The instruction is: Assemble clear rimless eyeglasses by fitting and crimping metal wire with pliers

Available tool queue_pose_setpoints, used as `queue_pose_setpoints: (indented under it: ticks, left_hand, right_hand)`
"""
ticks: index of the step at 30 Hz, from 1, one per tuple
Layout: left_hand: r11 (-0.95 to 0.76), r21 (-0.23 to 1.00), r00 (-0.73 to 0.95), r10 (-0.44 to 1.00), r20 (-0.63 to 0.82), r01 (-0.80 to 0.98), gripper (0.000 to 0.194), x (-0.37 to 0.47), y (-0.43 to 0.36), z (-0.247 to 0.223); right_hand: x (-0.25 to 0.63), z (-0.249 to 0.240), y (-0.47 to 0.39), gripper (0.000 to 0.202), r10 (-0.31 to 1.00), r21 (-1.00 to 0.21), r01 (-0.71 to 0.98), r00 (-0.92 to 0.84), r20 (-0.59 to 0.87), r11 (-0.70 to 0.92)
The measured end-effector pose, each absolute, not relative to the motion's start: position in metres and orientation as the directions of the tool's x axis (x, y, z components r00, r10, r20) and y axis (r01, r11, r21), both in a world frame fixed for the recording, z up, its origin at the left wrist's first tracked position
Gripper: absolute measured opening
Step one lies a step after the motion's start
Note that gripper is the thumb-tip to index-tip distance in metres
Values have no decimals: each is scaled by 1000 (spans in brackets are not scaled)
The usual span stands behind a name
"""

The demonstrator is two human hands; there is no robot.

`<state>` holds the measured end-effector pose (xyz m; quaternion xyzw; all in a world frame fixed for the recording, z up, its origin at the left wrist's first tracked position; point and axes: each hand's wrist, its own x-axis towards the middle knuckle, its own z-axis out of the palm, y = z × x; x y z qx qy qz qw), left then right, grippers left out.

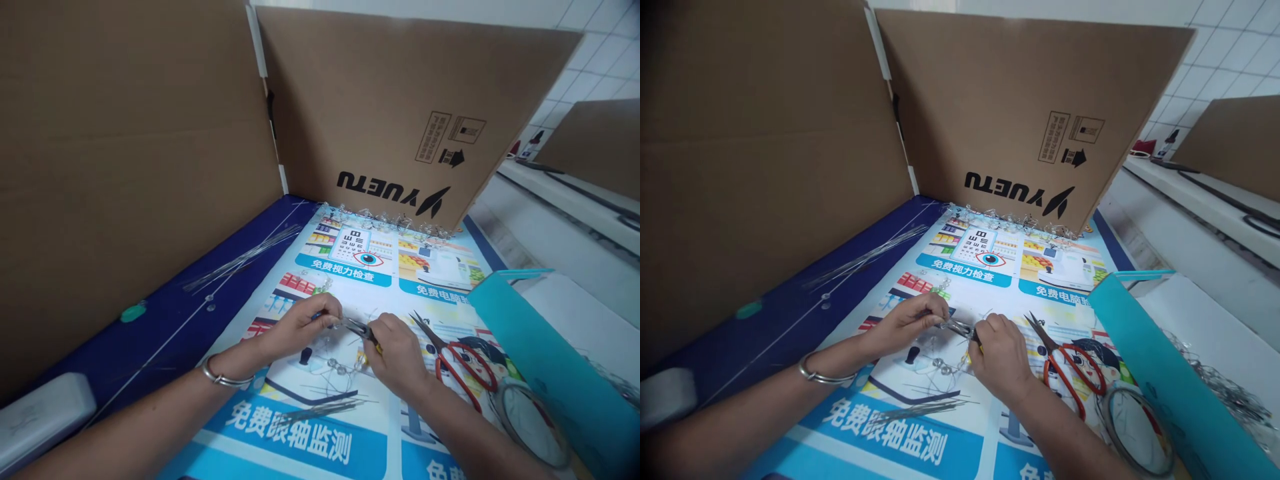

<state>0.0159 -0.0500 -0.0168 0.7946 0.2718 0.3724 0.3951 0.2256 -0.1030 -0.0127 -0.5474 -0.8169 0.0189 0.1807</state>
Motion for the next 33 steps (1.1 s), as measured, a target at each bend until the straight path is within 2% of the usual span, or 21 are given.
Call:
queue_pose_setpoints:
  ticks: [12,22,26,33]
  left_hand:
    - [-350,936,520,805,285,30,10,19,-51,-13]
    - [-243,965,386,903,189,97,10,19,-50,-12]
    - [-190,982,381,906,183,-20,9,20,-47,-13]
    - [-53,978,469,872,143,-200,11,23,-47,-17]
  right_hand:
    - [227,-16,-102,14,895,-379,821,-322,310,427]
    - [229,-21,-95,20,875,-455,752,-356,329,477]
    - [229,-21,-95,18,855,-470,717,-399,330,516]
    - [228,-20,-98,17,766,-479,598,-511,390,643]
